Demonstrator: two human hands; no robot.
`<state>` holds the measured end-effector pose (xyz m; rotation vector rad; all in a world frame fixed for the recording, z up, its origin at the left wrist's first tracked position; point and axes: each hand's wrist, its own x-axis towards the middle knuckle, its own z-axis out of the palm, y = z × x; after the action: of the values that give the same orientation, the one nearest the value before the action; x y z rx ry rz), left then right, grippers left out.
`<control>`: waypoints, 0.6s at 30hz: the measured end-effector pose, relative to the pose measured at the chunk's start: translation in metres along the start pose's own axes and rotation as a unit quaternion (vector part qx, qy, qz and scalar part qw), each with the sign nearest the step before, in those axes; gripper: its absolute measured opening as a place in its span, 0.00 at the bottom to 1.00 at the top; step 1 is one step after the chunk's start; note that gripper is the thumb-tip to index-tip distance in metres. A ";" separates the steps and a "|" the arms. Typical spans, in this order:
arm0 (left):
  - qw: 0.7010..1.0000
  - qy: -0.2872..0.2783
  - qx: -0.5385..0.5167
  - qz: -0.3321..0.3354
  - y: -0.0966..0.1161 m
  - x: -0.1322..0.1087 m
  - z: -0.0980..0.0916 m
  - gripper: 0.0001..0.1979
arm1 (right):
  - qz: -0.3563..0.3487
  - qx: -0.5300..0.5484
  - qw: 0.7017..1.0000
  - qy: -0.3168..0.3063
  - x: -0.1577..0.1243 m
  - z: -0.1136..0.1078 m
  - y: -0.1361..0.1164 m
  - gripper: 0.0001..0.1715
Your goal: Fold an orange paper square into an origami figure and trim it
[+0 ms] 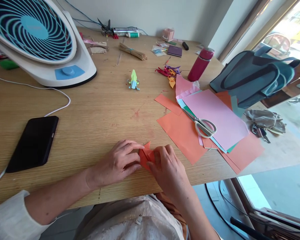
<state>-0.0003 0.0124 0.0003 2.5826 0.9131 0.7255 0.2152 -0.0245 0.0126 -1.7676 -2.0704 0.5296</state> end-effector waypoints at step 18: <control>0.904 0.004 -0.369 -0.214 -0.004 0.004 -0.004 0.17 | 0.086 0.270 0.954 -0.095 0.011 0.006 -0.009 0.12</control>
<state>-0.0018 0.0182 0.0035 1.6486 0.9279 0.7602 0.2027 -0.0152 0.0130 -1.6108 -1.6622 1.2282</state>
